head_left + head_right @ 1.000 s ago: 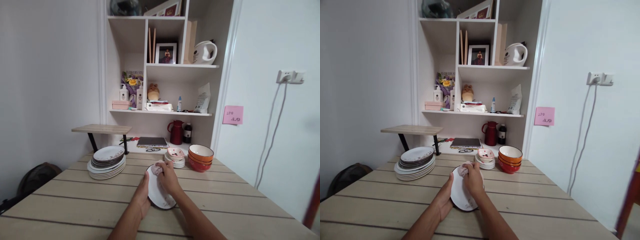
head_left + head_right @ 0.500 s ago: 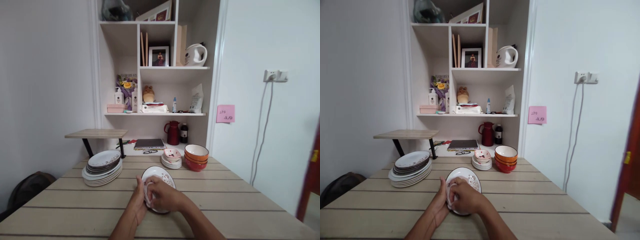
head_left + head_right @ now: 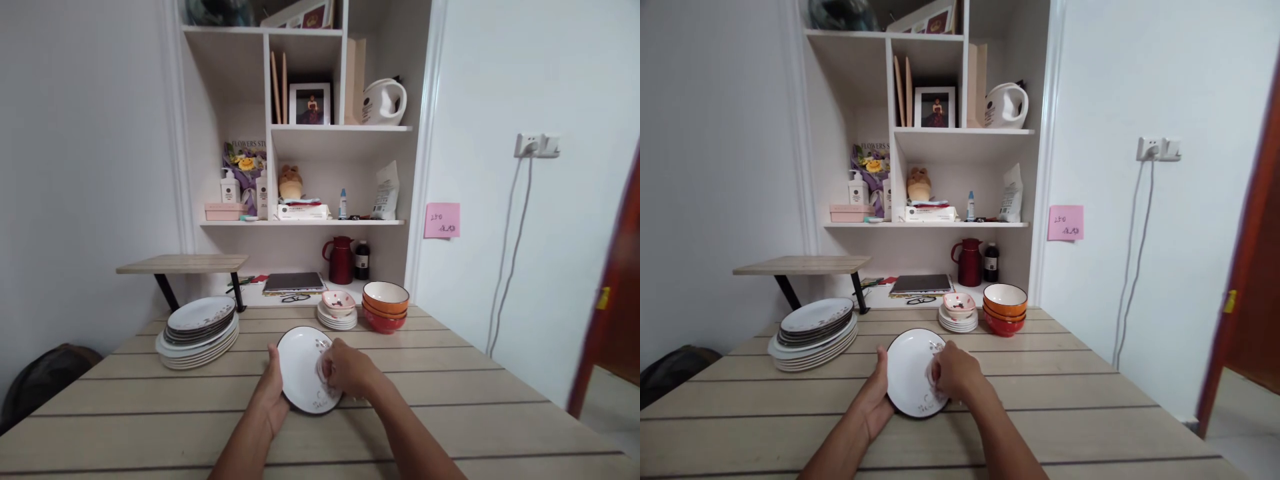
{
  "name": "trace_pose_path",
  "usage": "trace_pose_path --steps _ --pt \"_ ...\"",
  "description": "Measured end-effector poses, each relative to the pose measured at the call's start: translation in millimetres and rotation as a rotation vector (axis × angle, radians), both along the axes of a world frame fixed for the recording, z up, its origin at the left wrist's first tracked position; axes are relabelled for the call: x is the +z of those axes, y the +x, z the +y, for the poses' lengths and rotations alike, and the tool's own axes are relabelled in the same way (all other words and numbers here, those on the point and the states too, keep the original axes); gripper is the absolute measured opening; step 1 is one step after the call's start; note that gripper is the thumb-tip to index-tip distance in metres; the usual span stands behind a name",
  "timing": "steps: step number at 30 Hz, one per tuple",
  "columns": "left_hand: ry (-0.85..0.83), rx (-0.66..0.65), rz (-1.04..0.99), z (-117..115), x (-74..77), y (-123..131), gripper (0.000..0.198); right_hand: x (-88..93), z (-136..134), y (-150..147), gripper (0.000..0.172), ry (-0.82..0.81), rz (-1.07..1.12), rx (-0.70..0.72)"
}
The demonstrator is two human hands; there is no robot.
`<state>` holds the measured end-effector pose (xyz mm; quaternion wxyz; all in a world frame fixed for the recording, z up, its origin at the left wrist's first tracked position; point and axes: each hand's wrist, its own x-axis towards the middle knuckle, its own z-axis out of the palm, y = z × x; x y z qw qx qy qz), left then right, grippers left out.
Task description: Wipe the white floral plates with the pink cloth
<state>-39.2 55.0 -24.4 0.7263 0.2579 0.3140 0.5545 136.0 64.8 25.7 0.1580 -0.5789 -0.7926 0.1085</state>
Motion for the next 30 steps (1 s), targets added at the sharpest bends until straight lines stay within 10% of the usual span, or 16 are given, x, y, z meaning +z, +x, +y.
trace_pose_path --steps 8,14,24,30 --pt "0.001 -0.007 0.02 -7.9 11.2 3.5 0.07 -9.7 25.3 -26.3 0.023 0.285 0.099 -0.162" --pt "0.058 -0.013 0.004 -10.7 11.9 5.2 0.069 -20.3 39.3 -38.9 0.023 0.417 0.296 0.079" --pt "0.125 -0.092 -0.075 -15.3 12.3 2.6 0.07 2.8 4.5 -51.7 0.032 0.28 0.499 0.492" --pt "0.116 -0.079 -0.084 -14.2 11.5 4.1 0.07 4.5 -7.9 -48.9 0.034 0.047 0.653 0.446"
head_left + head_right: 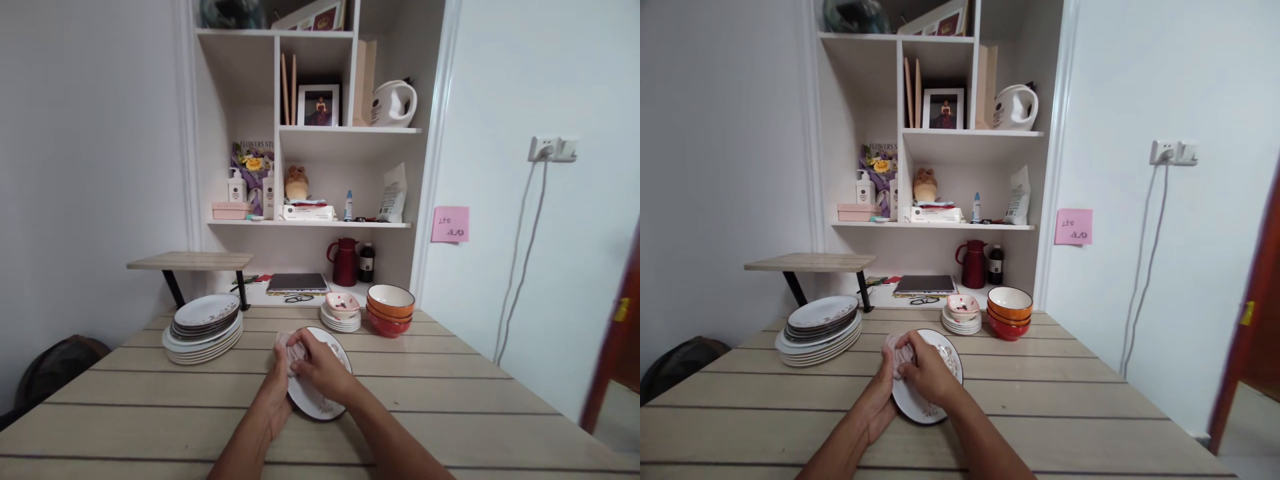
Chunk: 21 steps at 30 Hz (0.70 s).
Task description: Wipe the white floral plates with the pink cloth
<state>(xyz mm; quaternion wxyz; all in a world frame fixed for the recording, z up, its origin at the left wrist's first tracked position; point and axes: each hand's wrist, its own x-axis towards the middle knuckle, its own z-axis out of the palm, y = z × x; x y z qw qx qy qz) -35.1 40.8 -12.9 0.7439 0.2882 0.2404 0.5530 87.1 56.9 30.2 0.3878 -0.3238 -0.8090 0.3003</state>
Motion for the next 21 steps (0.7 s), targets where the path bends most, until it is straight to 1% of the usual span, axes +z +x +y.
trace_pose_path --steps 2,4,8,10,11,14,16,18,19,21 --pt "-0.01 -0.002 0.013 0.3 0.4 1.3 0.069 -3.5 2.2 4.5 0.036 -0.138 0.034 0.028" --pt "-0.008 0.01 0.025 0.3 0.7 2.1 0.07 -6.6 3.9 10.4 0.036 -0.24 0.044 0.089" --pt "-0.005 -0.008 0.046 1.5 -0.7 0.6 0.074 -7.5 1.4 24.2 0.036 -0.397 -0.096 0.168" --pt "-0.02 -0.026 0.048 4.0 -2.9 -1.4 0.075 -4.2 -1.6 30.8 0.038 -0.417 -0.178 0.167" --pt "-0.025 -0.029 0.046 5.7 -4.4 -2.5 0.075 -1.9 -2.9 34.0 0.037 -0.402 -0.222 0.159" --pt "-0.022 -0.012 0.038 11.9 -9.8 -5.2 0.077 4.7 -3.6 44.0 0.031 -0.272 -0.403 0.119" --pt "-0.029 0.001 0.035 15.5 -12.9 -6.3 0.081 6.4 -1.2 51.5 0.029 -0.17 -0.52 0.07" --pt "-0.048 0.009 0.032 17.7 -14.8 -7.0 0.083 5.3 2.6 58.8 0.028 -0.098 -0.594 -0.032" --pt "-0.059 0.019 0.031 18.2 -15.1 -7.2 0.082 4.1 4.7 61.8 0.026 -0.069 -0.615 -0.13" --pt "-0.085 0.051 0.035 18.1 -15.1 -7.2 0.08 1.1 9.3 65.3 0.023 -0.02 -0.634 -0.385"
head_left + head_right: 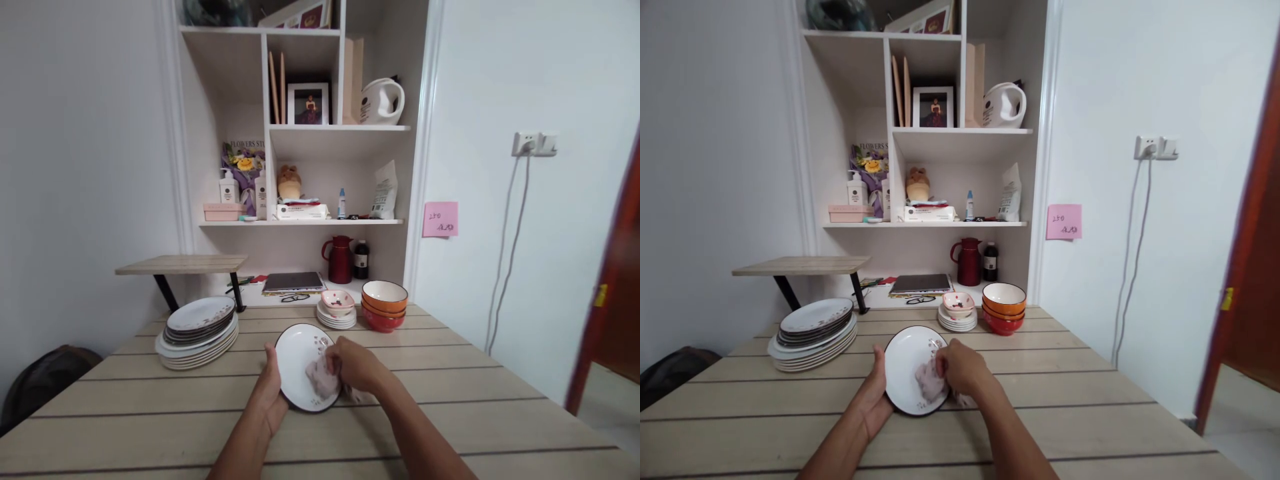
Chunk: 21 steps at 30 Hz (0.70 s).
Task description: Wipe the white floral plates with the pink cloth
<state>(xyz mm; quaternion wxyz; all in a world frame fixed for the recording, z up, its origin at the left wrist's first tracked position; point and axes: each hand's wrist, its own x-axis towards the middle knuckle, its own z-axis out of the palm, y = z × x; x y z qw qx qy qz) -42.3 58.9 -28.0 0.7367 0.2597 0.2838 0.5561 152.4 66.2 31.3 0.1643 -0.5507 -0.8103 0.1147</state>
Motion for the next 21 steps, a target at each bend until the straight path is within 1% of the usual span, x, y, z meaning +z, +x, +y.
trace_pose_path --steps 2,3,6,9,11,13,15,17,19,20,21 --pt "-0.019 0.03 0.012 -1.3 1.0 0.7 0.078 -2.7 4.8 -1.2 0.022 0.1 -0.019 -0.198" --pt "-0.018 0.036 0.016 -2.3 1.8 1.3 0.076 -3.9 7.3 -3.6 0.022 0.129 -0.024 -0.257" --pt "0.022 0.024 0.027 -7.0 6.0 4.1 0.071 -6.6 15.2 -16.5 0.025 0.169 -0.025 -0.308" --pt "0.031 0.032 0.044 -12.6 11.7 7.2 0.071 -9.5 22.2 -30.3 0.029 0.192 0.025 -0.319" --pt "0.017 0.04 0.058 -15.3 14.7 8.6 0.072 -12.1 25.4 -35.5 0.029 0.191 0.071 -0.308" --pt "0.004 0.038 0.073 -16.4 16.1 9.5 0.072 -15.1 26.7 -36.6 0.029 0.182 0.101 -0.265" --pt "0.0 0.05 0.077 -16.2 16.4 9.9 0.071 -18.4 26.3 -35.2 0.029 0.171 0.129 -0.178" --pt "0.004 0.078 0.061 -15.9 16.8 10.3 0.068 -21.4 24.7 -34.0 0.029 0.161 0.182 -0.055" --pt "0.004 0.097 0.041 -16.4 18.0 10.7 0.065 -24.1 23.0 -35.5 0.038 0.147 0.231 0.051" --pt "0.002 0.098 0.034 -17.0 19.0 11.0 0.065 -25.4 22.4 -37.6 0.045 0.14 0.248 0.076" --pt "-0.002 0.095 0.031 -17.8 20.1 11.3 0.065 -26.7 22.1 -40.6 0.051 0.137 0.261 0.072"
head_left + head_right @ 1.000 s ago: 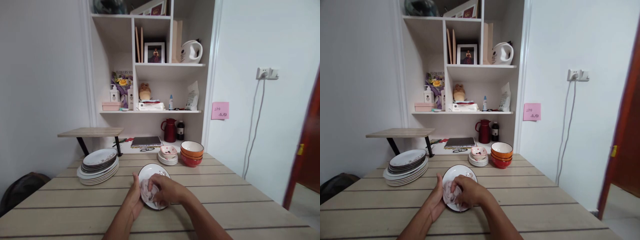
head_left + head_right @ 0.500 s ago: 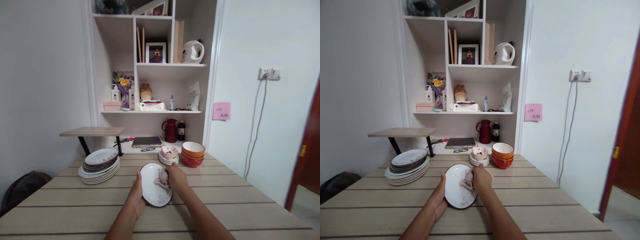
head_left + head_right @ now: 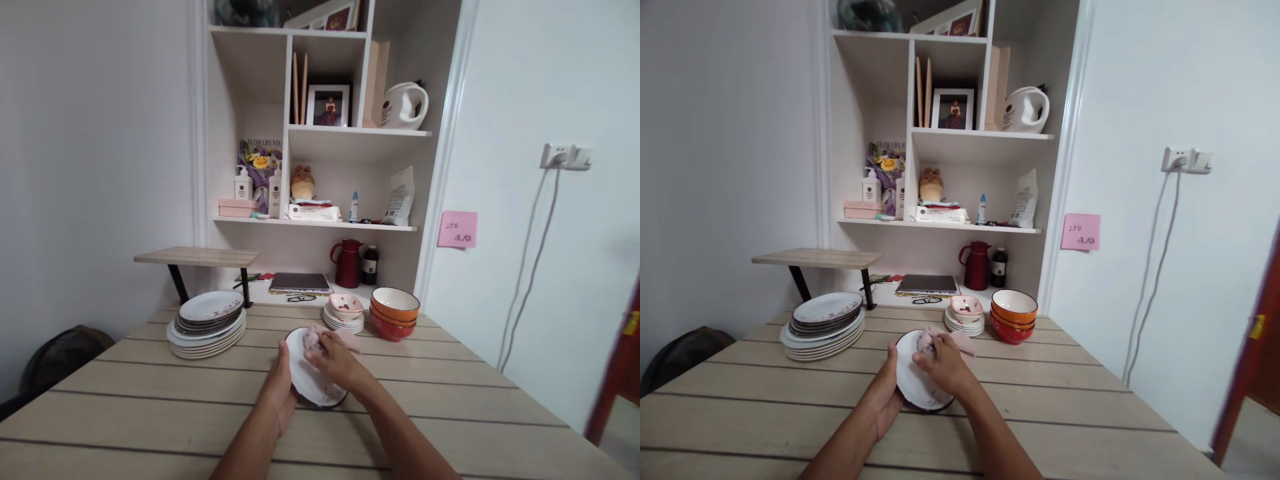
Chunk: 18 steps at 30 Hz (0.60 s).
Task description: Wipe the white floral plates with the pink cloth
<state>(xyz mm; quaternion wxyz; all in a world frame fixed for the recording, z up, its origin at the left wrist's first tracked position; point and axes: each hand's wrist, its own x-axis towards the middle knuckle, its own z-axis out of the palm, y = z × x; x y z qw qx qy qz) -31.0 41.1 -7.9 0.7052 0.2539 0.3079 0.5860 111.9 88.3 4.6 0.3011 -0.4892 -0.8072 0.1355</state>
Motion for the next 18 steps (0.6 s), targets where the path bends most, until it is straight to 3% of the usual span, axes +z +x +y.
trace_pose_path --steps 5,14,18 --pt "-0.004 0.011 0.018 -3.8 2.3 0.7 0.062 -3.4 1.7 -17.3 0.048 0.07 0.067 -0.143" --pt "0.044 -0.023 -0.03 -1.6 -2.2 -2.1 0.064 8.4 -7.2 -22.7 0.028 0.145 0.05 0.259" --pt "0.052 -0.026 -0.034 1.1 -4.2 -3.6 0.066 6.0 -3.1 -24.3 0.032 0.16 -0.006 0.175"
